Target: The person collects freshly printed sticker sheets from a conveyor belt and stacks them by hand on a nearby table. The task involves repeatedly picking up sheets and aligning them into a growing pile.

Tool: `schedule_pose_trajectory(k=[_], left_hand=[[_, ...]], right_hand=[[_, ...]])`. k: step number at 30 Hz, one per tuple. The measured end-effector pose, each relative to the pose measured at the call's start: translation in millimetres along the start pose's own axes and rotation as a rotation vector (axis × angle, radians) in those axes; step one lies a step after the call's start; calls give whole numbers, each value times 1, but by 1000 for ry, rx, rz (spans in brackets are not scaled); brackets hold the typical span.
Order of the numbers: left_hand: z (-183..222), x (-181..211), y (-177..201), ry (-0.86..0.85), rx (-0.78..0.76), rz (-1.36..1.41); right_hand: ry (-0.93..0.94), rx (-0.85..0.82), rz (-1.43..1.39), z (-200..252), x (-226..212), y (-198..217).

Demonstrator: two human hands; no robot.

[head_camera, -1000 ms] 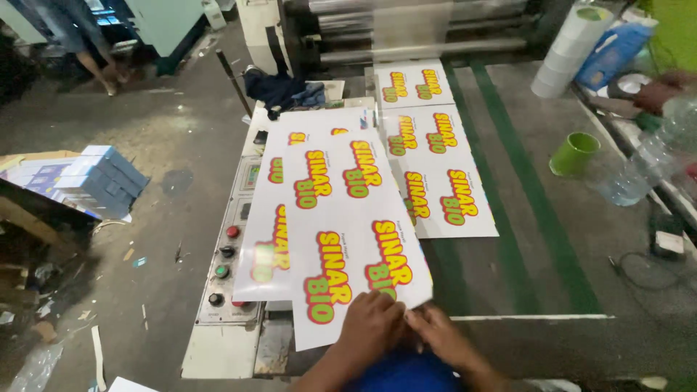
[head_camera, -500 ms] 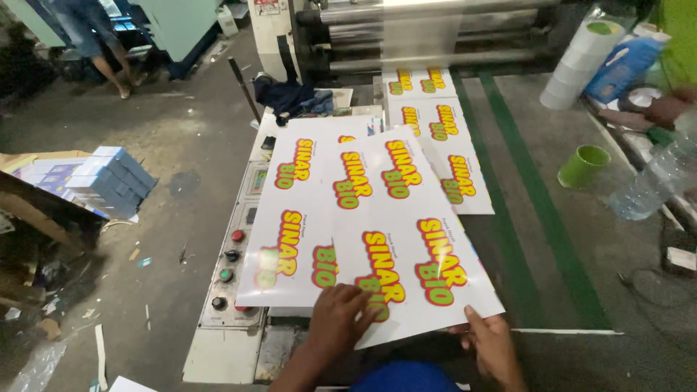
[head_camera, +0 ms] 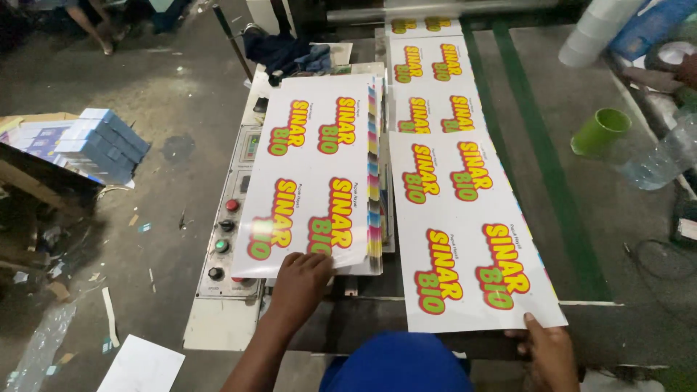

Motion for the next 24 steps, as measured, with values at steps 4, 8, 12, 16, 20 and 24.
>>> schedule_pose_trajectory(k=[4,8,12,16,20,24], left_hand=[[0,-3,4,-5,113,-2],[-1,1,19,82,111,92],[-4,5,34,64,116,156],[-4,3,30,-14,85,148],[-4,2,30,48,146,142],[3,-1,32,90,208,142]], right_hand=[[5,14,75,-1,12,11],[32,-5,35,7,14,14],[20,-47,53,-18,29,11],[53,-111,63,-60,40,-9],[79,-125,-3,-68,0,-48],[-31,-54,13,-45,-49,-78]])
Point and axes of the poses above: each hand's wrist, its own z-axis away from the middle knuckle, its own y-axis out of the back of the hand, x = y × z, the point moved 3 cm from there along -z, towards the middle knuckle, and after that the axes turned 10 degrees about -z, right-handed, at the moved point
